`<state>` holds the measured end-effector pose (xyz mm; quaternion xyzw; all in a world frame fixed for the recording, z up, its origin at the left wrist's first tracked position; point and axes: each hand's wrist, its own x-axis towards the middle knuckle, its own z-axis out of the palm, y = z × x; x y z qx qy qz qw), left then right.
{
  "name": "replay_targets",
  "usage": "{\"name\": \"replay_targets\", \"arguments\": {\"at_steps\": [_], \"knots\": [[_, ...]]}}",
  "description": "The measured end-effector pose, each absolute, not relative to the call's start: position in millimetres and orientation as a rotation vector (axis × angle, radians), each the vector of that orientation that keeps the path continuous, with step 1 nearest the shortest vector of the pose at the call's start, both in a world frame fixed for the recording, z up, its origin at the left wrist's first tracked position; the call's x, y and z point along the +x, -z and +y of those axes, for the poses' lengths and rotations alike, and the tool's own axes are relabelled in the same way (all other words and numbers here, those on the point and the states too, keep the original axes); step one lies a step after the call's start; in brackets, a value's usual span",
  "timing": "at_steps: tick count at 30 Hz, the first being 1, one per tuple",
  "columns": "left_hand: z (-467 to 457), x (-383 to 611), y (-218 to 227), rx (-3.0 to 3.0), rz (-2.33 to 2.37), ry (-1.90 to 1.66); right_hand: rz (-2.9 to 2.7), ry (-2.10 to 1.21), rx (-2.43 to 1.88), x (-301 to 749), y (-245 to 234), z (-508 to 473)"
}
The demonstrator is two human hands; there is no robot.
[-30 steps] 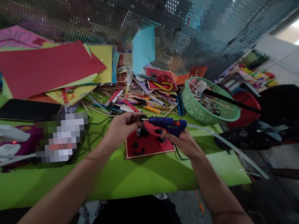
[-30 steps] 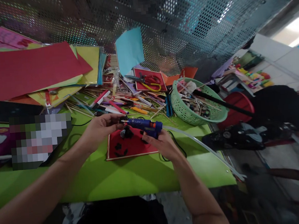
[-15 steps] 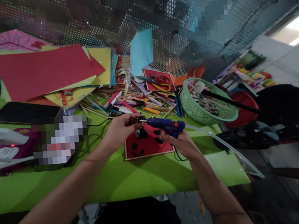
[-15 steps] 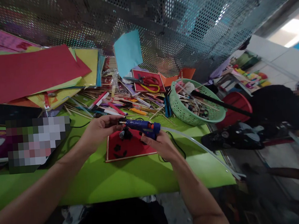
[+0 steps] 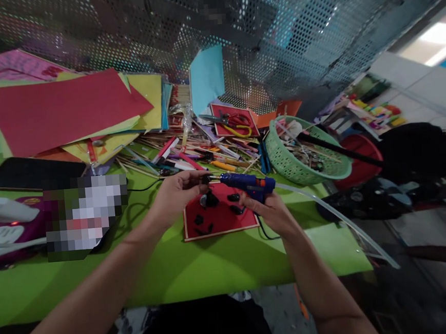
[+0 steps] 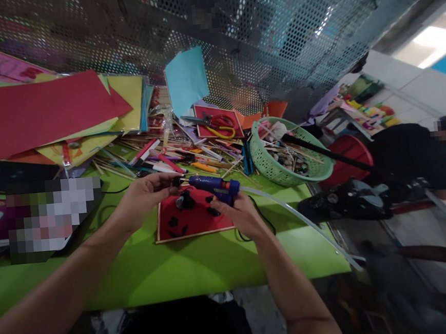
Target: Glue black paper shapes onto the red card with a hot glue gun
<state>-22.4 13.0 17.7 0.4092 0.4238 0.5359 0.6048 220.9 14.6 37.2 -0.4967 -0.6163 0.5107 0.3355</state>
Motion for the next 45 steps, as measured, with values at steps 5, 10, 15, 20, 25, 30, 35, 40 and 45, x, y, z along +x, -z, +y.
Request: {"name": "replay_targets", "arguments": {"at_steps": [5, 10, 15, 20, 25, 30, 35, 40, 45], "knots": [[12.9, -22.4, -16.6, 0.956, 0.985, -1.240, -1.587, -1.329, -1.326, 222.5, -35.2, 14.7], [12.6, -22.1, -16.9, 0.951, 0.990, -1.237, -1.617, -1.328, -1.303, 223.4, -33.3, 15.0], [12.9, -22.6, -15.7, 0.945, 0.991, -1.238, -1.639, -1.319, -1.322, 223.4, -35.2, 14.8], [13.0, -22.6, -16.0, 0.939, 0.980, -1.238, -1.648, -1.251, -1.303, 223.5, -37.1, 15.9], [12.8, -22.8, -16.7, 0.915, 0.995, -1.244, -1.671, -1.213, -1.304, 225.2, -36.9, 16.5], [13.3, -23.0, -16.2, 0.926, 0.987, -1.244, -1.632, -1.251, -1.318, 222.3, -39.3, 15.3], [12.8, -22.0, -16.9, 0.942, 0.987, -1.231, -1.608, -1.293, -1.321, 220.9, -38.1, 14.6], [11.7, -22.8, -17.9, 0.948, 0.991, -1.236, -1.621, -1.280, -1.303, 225.1, -36.2, 16.0], [12.4, -22.6, -18.9, 0.939, 0.990, -1.242, -1.609, -1.319, -1.274, 222.9, -35.0, 15.8]]}}
